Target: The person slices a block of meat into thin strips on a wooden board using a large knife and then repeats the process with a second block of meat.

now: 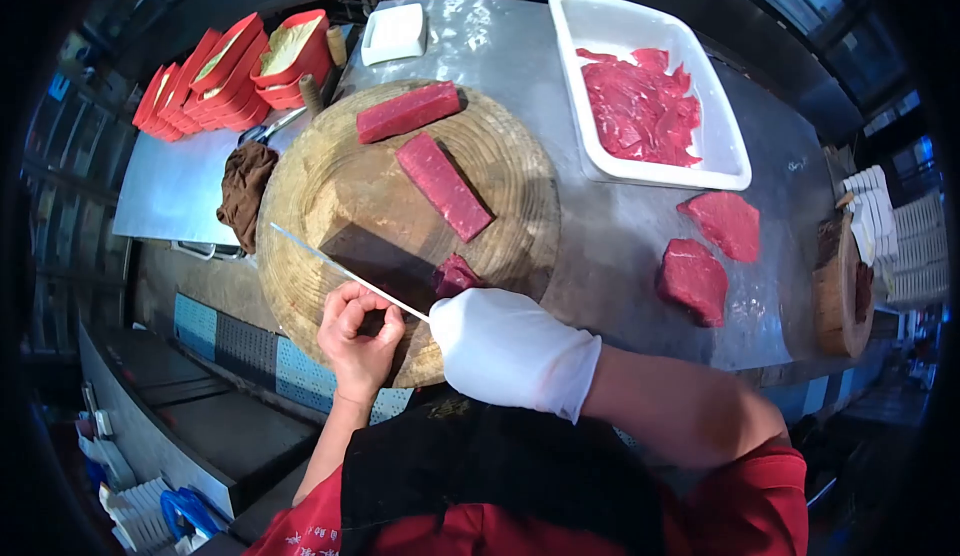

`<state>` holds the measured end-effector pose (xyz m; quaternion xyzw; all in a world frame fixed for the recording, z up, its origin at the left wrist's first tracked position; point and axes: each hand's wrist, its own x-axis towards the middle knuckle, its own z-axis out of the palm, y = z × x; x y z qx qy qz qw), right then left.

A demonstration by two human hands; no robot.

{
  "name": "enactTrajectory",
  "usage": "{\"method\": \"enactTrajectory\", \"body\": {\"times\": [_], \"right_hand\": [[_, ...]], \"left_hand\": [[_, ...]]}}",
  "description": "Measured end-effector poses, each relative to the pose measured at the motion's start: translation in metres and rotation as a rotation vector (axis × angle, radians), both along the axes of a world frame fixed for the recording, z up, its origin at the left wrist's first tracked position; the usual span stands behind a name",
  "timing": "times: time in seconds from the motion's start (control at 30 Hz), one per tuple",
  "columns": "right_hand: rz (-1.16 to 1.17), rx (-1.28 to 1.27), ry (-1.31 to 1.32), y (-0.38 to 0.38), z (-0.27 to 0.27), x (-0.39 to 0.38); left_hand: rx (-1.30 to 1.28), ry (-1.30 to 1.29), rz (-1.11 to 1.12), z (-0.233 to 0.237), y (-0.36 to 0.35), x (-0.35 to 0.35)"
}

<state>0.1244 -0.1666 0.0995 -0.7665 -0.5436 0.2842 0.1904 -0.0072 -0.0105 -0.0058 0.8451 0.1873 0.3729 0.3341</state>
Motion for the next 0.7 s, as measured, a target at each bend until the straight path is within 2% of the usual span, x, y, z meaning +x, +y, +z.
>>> {"method": "enactTrajectory", "body": {"times": [0.1, 0.13, 0.2, 0.23, 0.3, 0.4, 0.47, 0.57, 0.63, 0.67, 0.7], "right_hand": [[-0.065, 0.032, 0.092, 0.003, 0.008, 0.010], [-0.235, -0.292, 0.422, -0.001, 0.024, 0.018], [-0.409, -0.333, 0.659, -0.017, 0.020, 0.023], [-0.398, -0.339, 0.660, -0.026, 0.016, 0.026], [-0.538, -0.343, 0.892, -0.042, 0.007, 0.034], [-0.571, -0.310, 1.004, -0.059, -0.002, 0.038], [-0.521, -0.262, 0.971, -0.066, -0.006, 0.037], [-0.608, -0.192, 0.871, -0.069, 0.004, 0.030], [-0.588, -0.187, 0.666, -0.069, 0.017, 0.020], [-0.587, -0.186, 0.667, -0.069, 0.018, 0.017], [-0.425, -0.095, 0.429, -0.070, 0.020, 0.013]], "left_hand": [[0.010, 0.011, 0.011, -0.002, 0.001, 0.001], [-0.001, 0.022, 0.028, -0.004, 0.001, 0.000], [0.003, -0.009, 0.045, -0.005, 0.000, 0.001], [-0.007, -0.020, 0.036, -0.005, 0.001, 0.001], [-0.003, -0.031, 0.020, -0.007, 0.001, 0.000], [-0.019, 0.016, 0.011, -0.004, 0.001, -0.004], [-0.010, 0.010, 0.005, -0.006, 0.002, -0.005], [0.015, -0.002, -0.026, -0.005, 0.002, -0.004], [0.044, -0.024, -0.060, -0.004, 0.002, -0.003], [0.046, -0.023, -0.060, -0.005, 0.002, -0.003], [0.059, -0.029, -0.040, -0.006, 0.002, -0.003]]}}
